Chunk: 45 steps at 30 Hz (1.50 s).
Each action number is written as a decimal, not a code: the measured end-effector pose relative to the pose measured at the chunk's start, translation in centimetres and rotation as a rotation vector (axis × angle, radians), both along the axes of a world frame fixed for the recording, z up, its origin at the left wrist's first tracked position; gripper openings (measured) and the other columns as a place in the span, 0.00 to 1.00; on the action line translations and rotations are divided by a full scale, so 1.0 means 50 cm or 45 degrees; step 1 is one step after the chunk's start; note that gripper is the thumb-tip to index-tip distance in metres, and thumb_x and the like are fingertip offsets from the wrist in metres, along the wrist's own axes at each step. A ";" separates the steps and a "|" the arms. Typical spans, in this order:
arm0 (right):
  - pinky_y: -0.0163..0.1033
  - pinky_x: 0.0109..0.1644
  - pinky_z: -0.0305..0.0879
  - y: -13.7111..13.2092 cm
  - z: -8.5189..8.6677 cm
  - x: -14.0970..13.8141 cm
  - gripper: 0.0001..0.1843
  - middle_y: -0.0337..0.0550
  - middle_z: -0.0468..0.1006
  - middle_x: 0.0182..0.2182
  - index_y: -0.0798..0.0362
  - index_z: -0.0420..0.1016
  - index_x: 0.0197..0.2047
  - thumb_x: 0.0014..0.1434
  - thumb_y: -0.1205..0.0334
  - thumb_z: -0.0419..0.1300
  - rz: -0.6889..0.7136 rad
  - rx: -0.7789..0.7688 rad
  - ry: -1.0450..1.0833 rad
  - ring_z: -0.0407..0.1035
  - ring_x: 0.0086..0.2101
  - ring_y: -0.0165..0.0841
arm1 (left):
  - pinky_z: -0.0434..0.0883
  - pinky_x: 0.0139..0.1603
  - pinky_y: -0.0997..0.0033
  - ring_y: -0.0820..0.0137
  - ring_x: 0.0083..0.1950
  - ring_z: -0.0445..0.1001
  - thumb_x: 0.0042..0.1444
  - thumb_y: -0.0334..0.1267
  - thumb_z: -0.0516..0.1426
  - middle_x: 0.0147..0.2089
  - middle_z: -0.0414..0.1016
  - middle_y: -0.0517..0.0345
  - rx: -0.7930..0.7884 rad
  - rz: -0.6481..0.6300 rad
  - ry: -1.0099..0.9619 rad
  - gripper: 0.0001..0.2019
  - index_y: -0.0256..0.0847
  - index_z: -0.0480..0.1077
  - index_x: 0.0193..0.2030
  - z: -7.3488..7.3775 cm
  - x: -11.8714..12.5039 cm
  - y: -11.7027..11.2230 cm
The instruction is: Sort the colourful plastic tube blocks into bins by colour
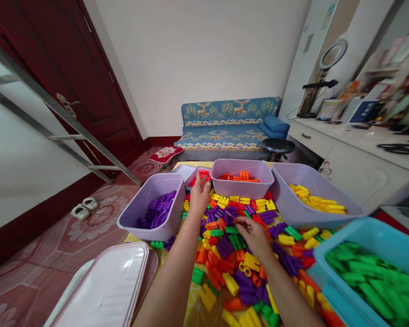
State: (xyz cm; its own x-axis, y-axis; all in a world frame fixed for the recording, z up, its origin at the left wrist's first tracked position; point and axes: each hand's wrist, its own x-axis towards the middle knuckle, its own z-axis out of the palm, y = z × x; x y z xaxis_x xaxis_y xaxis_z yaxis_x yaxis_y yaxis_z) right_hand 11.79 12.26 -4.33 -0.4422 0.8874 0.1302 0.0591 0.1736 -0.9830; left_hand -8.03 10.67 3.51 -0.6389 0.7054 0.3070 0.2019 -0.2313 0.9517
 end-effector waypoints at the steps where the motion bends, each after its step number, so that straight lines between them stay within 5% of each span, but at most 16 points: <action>1: 0.46 0.45 0.72 0.000 0.000 0.000 0.13 0.44 0.82 0.36 0.50 0.78 0.37 0.51 0.53 0.62 -0.002 -0.001 -0.005 0.76 0.38 0.41 | 0.70 0.56 0.62 0.62 0.59 0.71 0.58 0.32 0.55 0.58 0.71 0.46 0.038 -0.042 0.092 0.28 0.39 0.57 0.65 0.003 0.005 -0.001; 5: 0.46 0.45 0.72 -0.002 0.005 0.003 0.12 0.44 0.82 0.37 0.50 0.78 0.37 0.51 0.53 0.62 -0.018 0.018 -0.012 0.76 0.38 0.40 | 0.66 0.60 0.55 0.59 0.58 0.71 0.57 0.34 0.57 0.55 0.74 0.47 -0.129 -0.133 0.437 0.17 0.39 0.71 0.54 -0.029 0.059 -0.063; 8: 0.45 0.45 0.72 -0.003 0.008 0.006 0.12 0.45 0.82 0.37 0.50 0.78 0.37 0.52 0.55 0.61 -0.013 0.027 -0.009 0.76 0.38 0.40 | 0.65 0.60 0.52 0.57 0.57 0.71 0.57 0.38 0.58 0.54 0.74 0.47 -0.271 -0.285 0.615 0.17 0.42 0.72 0.53 -0.060 0.098 -0.144; 15: 0.46 0.43 0.72 0.000 0.007 0.005 0.13 0.46 0.82 0.36 0.51 0.77 0.37 0.50 0.54 0.60 -0.043 -0.042 -0.010 0.76 0.37 0.40 | 0.50 0.62 0.28 0.37 0.71 0.40 0.29 0.58 0.69 0.70 0.52 0.42 -0.625 -0.643 1.037 0.53 0.54 0.57 0.66 -0.081 0.133 -0.272; 19: 0.44 0.43 0.71 0.000 0.037 0.037 0.13 0.46 0.82 0.36 0.51 0.77 0.37 0.51 0.54 0.58 -0.079 0.056 -0.118 0.76 0.37 0.40 | 0.46 0.62 0.26 0.37 0.71 0.42 0.38 0.59 0.66 0.69 0.54 0.44 -0.619 -0.547 1.106 0.44 0.57 0.59 0.64 -0.097 0.144 -0.267; 26: 0.37 0.33 0.61 -0.044 0.117 0.137 0.10 0.39 0.80 0.28 0.46 0.78 0.33 0.43 0.64 0.64 0.220 0.342 -1.094 0.74 0.31 0.38 | 0.47 0.65 0.32 0.43 0.70 0.46 0.52 0.52 0.61 0.68 0.56 0.48 -0.743 -0.281 1.177 0.31 0.55 0.62 0.63 -0.108 0.139 -0.210; 29: 0.36 0.36 0.58 -0.067 0.119 0.128 0.15 0.39 0.80 0.33 0.46 0.78 0.36 0.42 0.67 0.65 0.264 0.461 -1.219 0.73 0.35 0.38 | 0.49 0.66 0.35 0.46 0.70 0.49 0.51 0.45 0.62 0.66 0.59 0.50 -0.738 -0.178 1.203 0.29 0.54 0.63 0.62 -0.114 0.139 -0.189; 33: 0.35 0.35 0.57 -0.073 0.094 0.079 0.08 0.40 0.78 0.33 0.50 0.76 0.34 0.46 0.65 0.62 0.268 0.486 -1.051 0.71 0.33 0.35 | 0.52 0.66 0.39 0.49 0.69 0.52 0.53 0.40 0.61 0.65 0.61 0.51 -0.654 -0.056 1.216 0.25 0.53 0.66 0.59 -0.133 0.137 -0.173; 40: 0.34 0.29 0.63 -0.039 0.033 0.042 0.07 0.37 0.75 0.26 0.52 0.70 0.32 0.47 0.61 0.61 0.046 0.104 -0.381 0.69 0.26 0.32 | 0.61 0.63 0.43 0.50 0.69 0.52 0.55 0.40 0.58 0.65 0.62 0.52 -0.528 -0.024 1.170 0.23 0.50 0.67 0.59 -0.161 0.128 -0.174; 45: 0.35 0.27 0.66 -0.002 0.080 0.053 0.15 0.40 0.77 0.27 0.53 0.73 0.35 0.43 0.57 0.67 -0.094 -0.166 0.112 0.71 0.25 0.32 | 0.60 0.63 0.42 0.50 0.69 0.52 0.55 0.40 0.59 0.65 0.62 0.52 -0.493 -0.022 1.165 0.23 0.50 0.67 0.59 -0.167 0.127 -0.174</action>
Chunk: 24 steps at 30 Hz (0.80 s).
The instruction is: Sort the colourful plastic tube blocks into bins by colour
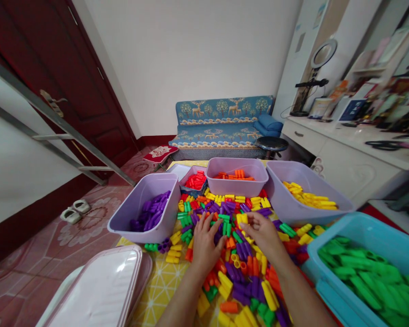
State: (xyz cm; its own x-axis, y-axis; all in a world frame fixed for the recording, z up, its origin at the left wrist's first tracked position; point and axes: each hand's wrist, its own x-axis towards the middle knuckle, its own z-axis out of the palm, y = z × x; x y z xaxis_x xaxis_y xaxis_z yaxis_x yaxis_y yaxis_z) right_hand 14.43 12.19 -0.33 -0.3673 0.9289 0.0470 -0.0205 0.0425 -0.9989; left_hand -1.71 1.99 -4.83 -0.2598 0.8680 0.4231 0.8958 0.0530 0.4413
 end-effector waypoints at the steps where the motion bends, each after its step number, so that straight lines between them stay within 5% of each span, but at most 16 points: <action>1: 0.35 0.28 0.67 0.007 0.019 0.001 0.16 0.40 0.77 0.28 0.53 0.73 0.36 0.43 0.56 0.68 -0.138 -0.001 0.158 0.71 0.26 0.31 | 0.60 0.63 0.42 0.50 0.69 0.52 0.55 0.40 0.59 0.65 0.62 0.52 -0.001 -0.003 0.000 0.23 0.50 0.67 0.59 0.000 0.000 0.000; 4: 0.36 0.38 0.70 0.019 0.065 0.000 0.17 0.40 0.78 0.37 0.50 0.73 0.42 0.50 0.54 0.64 -0.532 0.050 0.761 0.73 0.34 0.30 | 0.59 0.64 0.43 0.51 0.69 0.52 0.55 0.40 0.59 0.65 0.63 0.53 -0.005 -0.006 -0.001 0.23 0.50 0.67 0.59 -0.001 -0.002 0.000; 6: 0.38 0.42 0.69 0.017 0.066 -0.001 0.16 0.41 0.78 0.41 0.49 0.72 0.44 0.53 0.53 0.62 -0.586 0.041 0.888 0.73 0.38 0.30 | 0.59 0.64 0.43 0.51 0.69 0.52 0.55 0.40 0.59 0.65 0.63 0.53 -0.012 -0.001 -0.003 0.23 0.50 0.67 0.59 0.000 -0.001 0.000; 9: 0.45 0.47 0.68 0.011 0.018 0.004 0.17 0.45 0.77 0.42 0.50 0.73 0.45 0.55 0.52 0.59 -0.536 0.105 0.450 0.73 0.42 0.35 | 0.60 0.64 0.43 0.51 0.69 0.52 0.56 0.40 0.58 0.65 0.62 0.54 -0.028 0.006 -0.005 0.23 0.50 0.67 0.59 0.002 0.000 -0.001; 14: 0.55 0.60 0.56 0.040 -0.084 0.020 0.21 0.56 0.73 0.50 0.57 0.72 0.48 0.54 0.57 0.55 -0.511 0.654 -0.544 0.64 0.54 0.46 | 0.59 0.64 0.44 0.51 0.69 0.51 0.56 0.41 0.58 0.65 0.62 0.54 -0.035 0.015 -0.006 0.23 0.51 0.67 0.59 0.004 0.002 -0.001; 18: 0.53 0.62 0.54 0.063 -0.105 0.014 0.27 0.67 0.64 0.58 0.66 0.67 0.56 0.55 0.61 0.53 -0.434 0.653 -1.088 0.56 0.60 0.51 | 0.59 0.64 0.43 0.51 0.69 0.51 0.56 0.40 0.58 0.65 0.62 0.53 -0.026 0.009 -0.005 0.23 0.50 0.67 0.59 0.002 0.001 -0.001; 21: 0.56 0.59 0.57 0.064 -0.101 0.007 0.28 0.67 0.62 0.60 0.64 0.67 0.57 0.55 0.59 0.54 -0.443 0.606 -1.268 0.58 0.59 0.55 | 0.59 0.64 0.43 0.51 0.69 0.51 0.56 0.40 0.58 0.65 0.62 0.53 -0.023 0.006 -0.013 0.23 0.50 0.67 0.59 0.001 0.001 -0.002; 24: 0.53 0.59 0.58 0.061 -0.096 0.011 0.24 0.57 0.72 0.53 0.57 0.73 0.51 0.50 0.63 0.56 -0.352 0.612 -1.078 0.65 0.53 0.48 | 0.59 0.64 0.43 0.51 0.69 0.51 0.57 0.41 0.57 0.65 0.62 0.53 -0.030 0.007 -0.029 0.23 0.49 0.66 0.60 0.003 0.001 -0.002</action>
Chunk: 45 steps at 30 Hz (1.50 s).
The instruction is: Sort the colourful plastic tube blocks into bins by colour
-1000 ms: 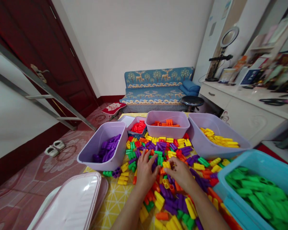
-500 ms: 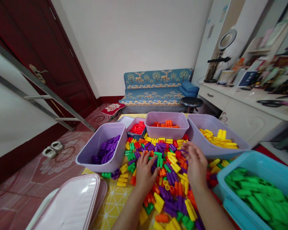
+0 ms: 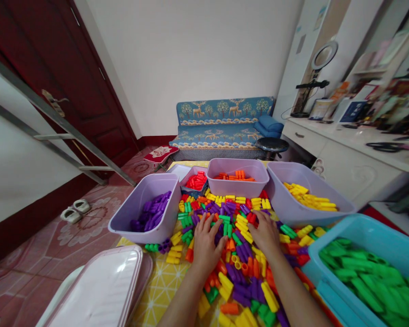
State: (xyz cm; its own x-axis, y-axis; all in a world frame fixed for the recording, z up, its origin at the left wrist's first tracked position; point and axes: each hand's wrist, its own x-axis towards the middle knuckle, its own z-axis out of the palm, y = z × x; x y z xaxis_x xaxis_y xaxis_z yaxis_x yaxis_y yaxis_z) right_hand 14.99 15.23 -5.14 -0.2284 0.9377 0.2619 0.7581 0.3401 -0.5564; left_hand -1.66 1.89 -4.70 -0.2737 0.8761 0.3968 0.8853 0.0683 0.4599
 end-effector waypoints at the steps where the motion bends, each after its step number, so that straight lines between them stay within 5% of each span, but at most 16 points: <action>1: 0.51 0.58 0.60 -0.001 0.001 0.004 0.23 0.52 0.75 0.50 0.54 0.75 0.49 0.47 0.65 0.56 0.087 -0.039 0.132 0.67 0.51 0.45 | 0.59 0.64 0.43 0.51 0.69 0.51 0.57 0.42 0.57 0.65 0.62 0.53 -0.002 -0.001 -0.005 0.22 0.49 0.66 0.60 0.001 0.000 0.000; 4: 0.45 0.50 0.68 -0.001 -0.001 0.015 0.21 0.46 0.78 0.44 0.52 0.75 0.44 0.45 0.65 0.53 0.258 -0.220 0.658 0.72 0.45 0.39 | 0.59 0.64 0.43 0.52 0.69 0.52 0.58 0.42 0.56 0.65 0.62 0.52 0.012 -0.011 -0.012 0.22 0.48 0.66 0.59 0.002 -0.001 0.000; 7: 0.46 0.48 0.68 0.007 -0.009 0.018 0.20 0.48 0.78 0.42 0.53 0.74 0.44 0.45 0.63 0.53 0.162 -0.179 0.907 0.72 0.44 0.40 | 0.59 0.64 0.43 0.52 0.69 0.52 0.57 0.41 0.57 0.65 0.63 0.51 0.027 -0.012 -0.014 0.22 0.48 0.66 0.59 0.001 -0.001 0.000; 11: 0.55 0.57 0.61 0.028 -0.024 0.005 0.25 0.53 0.76 0.48 0.55 0.71 0.49 0.45 0.62 0.56 -0.006 -0.042 0.670 0.69 0.50 0.44 | 0.60 0.63 0.42 0.51 0.69 0.52 0.56 0.41 0.58 0.65 0.63 0.51 0.040 -0.011 -0.012 0.22 0.48 0.67 0.59 0.000 -0.001 0.000; 16: 0.54 0.54 0.64 0.029 -0.011 -0.026 0.31 0.49 0.78 0.47 0.50 0.69 0.56 0.46 0.61 0.60 0.129 -0.210 0.550 0.72 0.47 0.44 | 0.60 0.64 0.43 0.52 0.69 0.52 0.56 0.41 0.58 0.65 0.63 0.52 0.044 -0.012 -0.018 0.22 0.48 0.67 0.58 0.001 -0.001 0.000; 19: 0.51 0.56 0.62 0.012 0.012 -0.040 0.26 0.46 0.77 0.49 0.48 0.73 0.52 0.47 0.60 0.61 0.315 -0.247 0.568 0.70 0.50 0.43 | 0.59 0.64 0.43 0.52 0.69 0.52 0.57 0.42 0.57 0.65 0.63 0.52 0.050 -0.016 -0.038 0.21 0.47 0.67 0.58 0.002 -0.001 0.001; 23: 0.46 0.49 0.67 -0.027 0.045 -0.057 0.19 0.43 0.80 0.41 0.50 0.77 0.47 0.50 0.60 0.59 0.510 -0.374 0.676 0.73 0.41 0.38 | 0.58 0.65 0.45 0.54 0.69 0.53 0.59 0.44 0.55 0.64 0.65 0.50 0.069 -0.024 -0.097 0.22 0.45 0.66 0.60 0.003 -0.002 0.000; 28: 0.41 0.40 0.69 -0.079 0.078 -0.073 0.13 0.41 0.79 0.33 0.52 0.75 0.40 0.49 0.58 0.63 0.479 -0.445 0.855 0.73 0.34 0.36 | 0.54 0.66 0.46 0.59 0.66 0.59 0.59 0.36 0.55 0.61 0.68 0.50 0.139 -0.075 -0.201 0.23 0.45 0.63 0.61 0.005 -0.006 -0.004; 32: 0.39 0.38 0.68 -0.093 0.086 -0.068 0.07 0.42 0.78 0.33 0.51 0.76 0.32 0.48 0.59 0.65 0.486 -0.226 0.832 0.71 0.34 0.36 | 0.50 0.68 0.46 0.62 0.62 0.65 0.57 0.30 0.54 0.57 0.72 0.52 0.244 -0.145 -0.208 0.22 0.45 0.65 0.58 0.005 -0.007 -0.007; 36: 0.39 0.39 0.68 -0.098 0.084 -0.059 0.07 0.42 0.78 0.34 0.50 0.78 0.33 0.50 0.58 0.65 0.487 -0.131 0.908 0.71 0.36 0.37 | 0.59 0.64 0.51 0.63 0.59 0.68 0.60 0.31 0.53 0.54 0.73 0.51 0.335 -0.176 -0.266 0.17 0.45 0.68 0.56 0.004 -0.003 -0.005; 45: 0.43 0.48 0.71 -0.113 0.056 -0.061 0.14 0.44 0.79 0.42 0.49 0.78 0.44 0.55 0.55 0.62 0.700 -0.463 1.006 0.74 0.42 0.37 | 0.71 0.52 0.62 0.64 0.49 0.75 0.60 0.35 0.55 0.46 0.78 0.51 0.423 -0.133 -0.521 0.11 0.41 0.73 0.49 0.005 0.002 -0.008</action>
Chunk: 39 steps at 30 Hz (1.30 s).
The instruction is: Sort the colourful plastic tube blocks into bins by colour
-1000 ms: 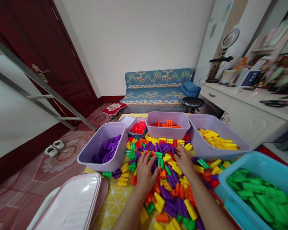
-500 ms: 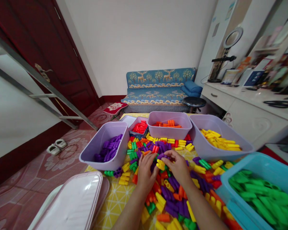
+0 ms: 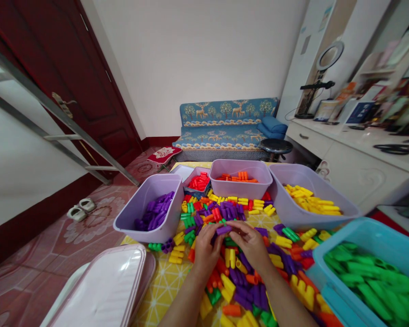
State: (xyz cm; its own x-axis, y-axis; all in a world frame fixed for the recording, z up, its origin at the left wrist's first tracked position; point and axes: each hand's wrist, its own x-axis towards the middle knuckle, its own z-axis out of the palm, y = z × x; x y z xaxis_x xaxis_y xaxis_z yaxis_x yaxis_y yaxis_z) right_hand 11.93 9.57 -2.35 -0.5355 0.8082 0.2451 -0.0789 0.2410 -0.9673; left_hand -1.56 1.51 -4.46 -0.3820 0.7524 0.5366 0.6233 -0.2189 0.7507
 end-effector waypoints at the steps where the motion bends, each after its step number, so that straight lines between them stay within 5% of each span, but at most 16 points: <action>1: 0.43 0.46 0.71 -0.001 -0.005 0.000 0.16 0.44 0.79 0.42 0.49 0.77 0.46 0.55 0.54 0.61 0.003 -0.045 -0.010 0.74 0.41 0.37 | 0.72 0.50 0.63 0.64 0.47 0.76 0.59 0.36 0.56 0.45 0.78 0.51 -0.004 0.016 -0.059 0.11 0.41 0.73 0.47 0.006 0.001 -0.002; 7: 0.44 0.44 0.72 0.004 -0.021 0.004 0.18 0.45 0.81 0.40 0.50 0.78 0.42 0.53 0.47 0.62 -0.030 -0.090 -0.086 0.75 0.38 0.39 | 0.74 0.33 0.74 0.72 0.29 0.76 0.54 0.44 0.61 0.30 0.79 0.57 0.236 0.191 -0.939 0.14 0.36 0.75 0.41 0.107 -0.020 -0.018; 11: 0.45 0.45 0.72 0.004 -0.020 0.005 0.19 0.46 0.81 0.39 0.51 0.78 0.40 0.53 0.45 0.62 -0.043 -0.116 -0.063 0.75 0.40 0.40 | 0.75 0.37 0.80 0.78 0.32 0.77 0.60 0.36 0.57 0.37 0.79 0.54 0.616 0.242 -1.577 0.06 0.36 0.72 0.39 0.199 -0.082 -0.018; 15: 0.44 0.44 0.72 0.002 -0.019 0.006 0.19 0.47 0.81 0.39 0.51 0.78 0.41 0.54 0.45 0.61 -0.032 -0.125 -0.064 0.75 0.40 0.40 | 0.76 0.43 0.77 0.73 0.45 0.78 0.65 0.32 0.46 0.45 0.77 0.43 0.619 0.163 -1.915 0.11 0.31 0.68 0.42 0.247 -0.125 -0.007; 17: 0.44 0.45 0.71 0.001 -0.019 0.006 0.19 0.47 0.81 0.39 0.52 0.77 0.41 0.55 0.46 0.61 -0.022 -0.117 -0.076 0.75 0.40 0.39 | 0.76 0.47 0.70 0.67 0.50 0.77 0.65 0.37 0.46 0.50 0.74 0.38 0.513 0.012 -1.811 0.14 0.30 0.67 0.48 0.238 -0.121 0.005; 20: 0.43 0.45 0.71 0.003 -0.021 0.006 0.19 0.47 0.81 0.39 0.52 0.77 0.41 0.55 0.47 0.61 -0.029 -0.108 -0.085 0.75 0.40 0.39 | 0.73 0.54 0.57 0.61 0.55 0.74 0.62 0.41 0.52 0.54 0.74 0.42 0.159 -0.140 -1.323 0.18 0.36 0.67 0.56 0.180 -0.092 0.030; 24: 0.43 0.44 0.71 0.007 -0.028 0.005 0.18 0.46 0.81 0.39 0.51 0.77 0.42 0.55 0.47 0.61 -0.027 -0.119 -0.084 0.76 0.39 0.39 | 0.59 0.65 0.47 0.56 0.64 0.63 0.51 0.32 0.59 0.61 0.69 0.47 -0.212 -0.106 -0.261 0.22 0.42 0.71 0.54 0.069 -0.051 0.055; 27: 0.43 0.44 0.71 0.009 -0.033 0.004 0.18 0.46 0.81 0.39 0.51 0.77 0.41 0.55 0.47 0.61 -0.018 -0.106 -0.077 0.75 0.40 0.40 | 0.54 0.67 0.47 0.55 0.68 0.57 0.49 0.26 0.56 0.66 0.61 0.49 -0.352 0.000 0.217 0.25 0.44 0.72 0.55 0.022 -0.037 0.059; 33: 0.42 0.44 0.71 0.008 -0.039 0.002 0.19 0.47 0.80 0.39 0.53 0.76 0.43 0.56 0.47 0.61 0.008 -0.160 -0.100 0.75 0.38 0.38 | 0.65 0.59 0.57 0.61 0.56 0.69 0.48 0.25 0.54 0.55 0.72 0.54 -0.428 -0.061 0.344 0.22 0.44 0.74 0.50 0.037 -0.034 0.054; 39: 0.39 0.39 0.70 0.009 -0.038 0.001 0.20 0.47 0.80 0.37 0.53 0.77 0.41 0.55 0.46 0.61 -0.013 -0.177 -0.090 0.74 0.36 0.38 | 0.66 0.56 0.63 0.63 0.53 0.70 0.43 0.22 0.54 0.52 0.72 0.54 -0.466 -0.155 0.301 0.28 0.44 0.72 0.52 0.043 -0.040 0.047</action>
State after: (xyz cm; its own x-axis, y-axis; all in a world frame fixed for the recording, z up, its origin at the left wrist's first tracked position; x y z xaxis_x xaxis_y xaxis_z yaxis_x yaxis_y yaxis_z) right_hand 12.00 10.01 -4.26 -0.5388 0.8373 0.0923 -0.0077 0.1046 -0.9945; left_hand -3.56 3.87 -2.31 -0.1779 0.9407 0.2889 0.7729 -0.0482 0.6327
